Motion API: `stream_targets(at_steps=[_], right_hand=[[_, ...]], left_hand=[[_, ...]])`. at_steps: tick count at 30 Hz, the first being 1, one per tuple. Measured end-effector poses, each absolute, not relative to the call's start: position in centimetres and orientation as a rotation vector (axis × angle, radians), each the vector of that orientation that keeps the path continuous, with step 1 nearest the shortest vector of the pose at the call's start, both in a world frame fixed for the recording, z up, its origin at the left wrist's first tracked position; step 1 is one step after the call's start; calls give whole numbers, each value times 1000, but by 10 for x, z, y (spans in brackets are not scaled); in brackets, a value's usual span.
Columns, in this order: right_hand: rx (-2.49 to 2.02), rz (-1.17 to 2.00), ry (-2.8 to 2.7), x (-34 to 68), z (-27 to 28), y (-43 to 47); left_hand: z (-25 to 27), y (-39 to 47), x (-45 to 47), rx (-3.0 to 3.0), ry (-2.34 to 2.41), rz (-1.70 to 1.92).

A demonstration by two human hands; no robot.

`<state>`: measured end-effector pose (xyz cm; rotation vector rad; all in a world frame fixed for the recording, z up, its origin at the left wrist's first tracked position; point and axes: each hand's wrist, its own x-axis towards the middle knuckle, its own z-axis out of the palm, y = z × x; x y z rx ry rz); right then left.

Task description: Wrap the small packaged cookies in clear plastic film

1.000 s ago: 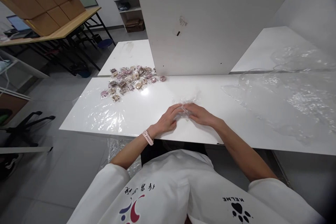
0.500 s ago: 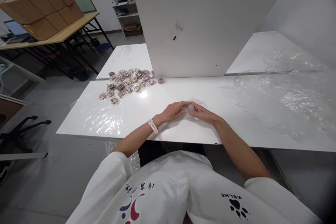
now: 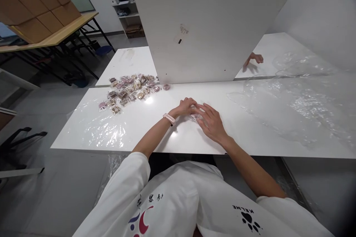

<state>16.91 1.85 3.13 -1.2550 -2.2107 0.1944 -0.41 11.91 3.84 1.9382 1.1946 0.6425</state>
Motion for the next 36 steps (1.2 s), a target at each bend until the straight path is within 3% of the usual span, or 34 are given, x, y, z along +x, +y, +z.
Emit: stream_targets(at_steps=[3, 8, 11, 16, 19, 25, 27, 32, 36], right_hand=[[-1193, 311, -2417, 180, 20, 38], [-1157, 423, -2360, 191, -1, 52], [-1203, 665, -1946, 195, -8, 55], [-1161, 1133, -762, 241, -8, 88], [-1130, 963, -533, 295, 5, 131], [-1677, -90, -1094, 362, 41, 245], [-1917, -116, -1336, 360, 41, 277], [-2201, 304, -1828, 350, 22, 310], [-2185, 113, -1950, 377, 22, 282]], left_hand=[[31, 122, -8, 1946, 1143, 572], [11, 102, -26, 1889, 1460, 811], [0, 84, -36, 2193, 1672, 610], [-3, 71, -37, 2398, 1767, 388], [-1, 72, -33, 2424, 1791, 344], [2, 72, -31, 2425, 1813, 342], [0, 73, -32, 2429, 1816, 338], [-3, 74, -32, 2437, 1819, 325], [-2, 74, -32, 2438, 1823, 315]])
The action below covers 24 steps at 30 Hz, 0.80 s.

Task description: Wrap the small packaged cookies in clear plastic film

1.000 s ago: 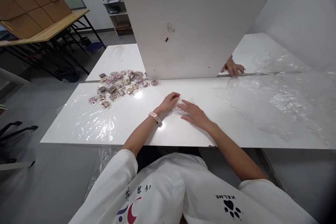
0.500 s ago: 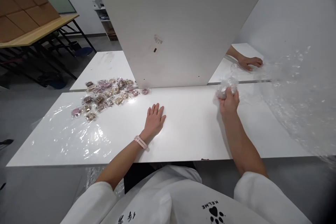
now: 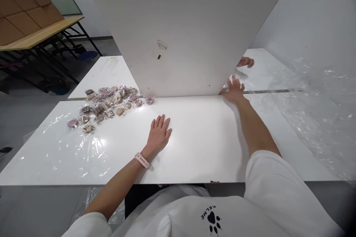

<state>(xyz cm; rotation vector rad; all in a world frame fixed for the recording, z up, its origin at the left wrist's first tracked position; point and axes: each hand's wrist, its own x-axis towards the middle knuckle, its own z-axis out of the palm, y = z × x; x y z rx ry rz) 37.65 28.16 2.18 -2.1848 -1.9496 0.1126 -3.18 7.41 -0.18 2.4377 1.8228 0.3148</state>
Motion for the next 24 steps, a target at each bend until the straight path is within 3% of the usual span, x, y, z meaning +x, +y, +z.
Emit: stream_targets(at_steps=[3, 8, 13, 18, 21, 24], right_hand=[[-2243, -170, -1773, 409, 26, 233], [-2460, -42, -1528, 431, 18, 139], [-2372, -23, -1604, 364, -3, 33], [-1727, 485, -1881, 228, 1, -60], [-1306, 920, -2096, 165, 38, -86], [-816, 1228, -2344, 146, 80, -91]], left_hand=[[-1, 74, -31, 2435, 1820, 325], [-1, 72, -31, 2413, 1809, 362], [0, 75, -33, 2344, 1762, 451], [22, 67, -27, 1973, 1742, 677], [39, 43, -15, 2013, 1588, 821], [42, 15, -16, 2224, 1474, 697]])
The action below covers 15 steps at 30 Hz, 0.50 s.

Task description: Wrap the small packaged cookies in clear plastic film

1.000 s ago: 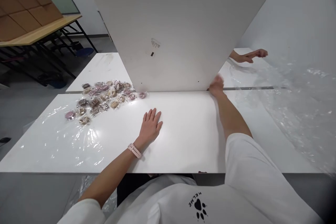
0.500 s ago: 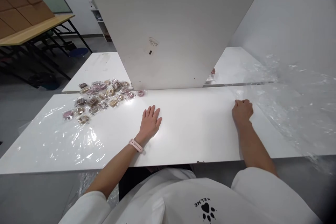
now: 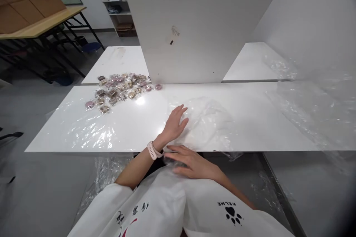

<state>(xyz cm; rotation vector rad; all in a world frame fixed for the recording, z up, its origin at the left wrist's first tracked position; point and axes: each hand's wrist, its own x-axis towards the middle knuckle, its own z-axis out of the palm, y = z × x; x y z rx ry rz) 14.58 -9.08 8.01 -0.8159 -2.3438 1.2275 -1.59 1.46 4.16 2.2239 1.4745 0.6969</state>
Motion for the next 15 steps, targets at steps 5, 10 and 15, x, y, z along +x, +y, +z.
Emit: stream_targets(at_steps=[5, 10, 15], right_hand=[[-1270, 824, -1939, 182, 79, -72], [-1628, 438, -2065, 244, 25, -70], [-2049, 494, -1769, 304, 32, -57]], left_hand=[[15, -18, -65, 2268, 1705, 281], [-3, -37, -111, 2311, 1844, 212], [-2, -36, -125, 2328, 1784, 174]])
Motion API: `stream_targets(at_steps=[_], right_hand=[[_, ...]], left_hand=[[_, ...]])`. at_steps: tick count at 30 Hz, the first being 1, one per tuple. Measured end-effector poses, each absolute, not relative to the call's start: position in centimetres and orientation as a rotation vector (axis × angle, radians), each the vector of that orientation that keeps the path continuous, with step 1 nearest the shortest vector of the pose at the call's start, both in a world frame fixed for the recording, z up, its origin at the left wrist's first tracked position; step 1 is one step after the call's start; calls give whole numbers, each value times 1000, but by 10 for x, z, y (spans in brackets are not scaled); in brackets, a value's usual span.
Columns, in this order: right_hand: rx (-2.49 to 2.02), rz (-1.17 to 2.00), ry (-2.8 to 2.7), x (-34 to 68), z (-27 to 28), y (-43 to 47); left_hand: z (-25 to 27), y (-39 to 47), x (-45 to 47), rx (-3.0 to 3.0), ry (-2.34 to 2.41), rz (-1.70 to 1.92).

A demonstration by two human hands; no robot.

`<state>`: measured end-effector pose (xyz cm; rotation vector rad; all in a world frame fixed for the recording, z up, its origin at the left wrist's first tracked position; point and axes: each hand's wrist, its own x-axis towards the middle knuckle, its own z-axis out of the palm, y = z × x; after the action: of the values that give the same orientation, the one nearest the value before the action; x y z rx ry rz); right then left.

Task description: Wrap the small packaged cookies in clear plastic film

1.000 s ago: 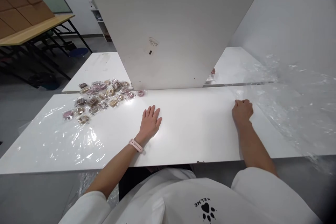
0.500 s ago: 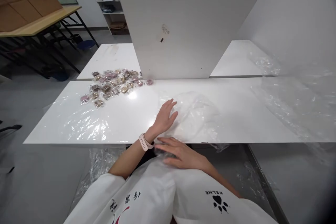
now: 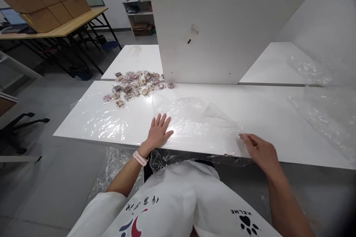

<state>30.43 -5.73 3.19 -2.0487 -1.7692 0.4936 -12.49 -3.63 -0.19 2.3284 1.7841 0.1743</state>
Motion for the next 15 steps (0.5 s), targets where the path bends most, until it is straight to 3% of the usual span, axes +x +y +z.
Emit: stream_targets(at_steps=[3, 11, 13, 15], right_hand=[[-2212, 327, -1647, 306, 44, -12], [-1556, 793, -2283, 238, 28, 83], [-1717, 601, -2167, 252, 33, 88], [-1935, 212, -1983, 271, 43, 88]], left_hand=[[0, -32, -126, 2349, 1744, 177], [4, -34, -126, 2346, 1723, 171], [11, -33, -130, 2333, 1677, 185], [22, -27, -138, 2292, 1616, 263]])
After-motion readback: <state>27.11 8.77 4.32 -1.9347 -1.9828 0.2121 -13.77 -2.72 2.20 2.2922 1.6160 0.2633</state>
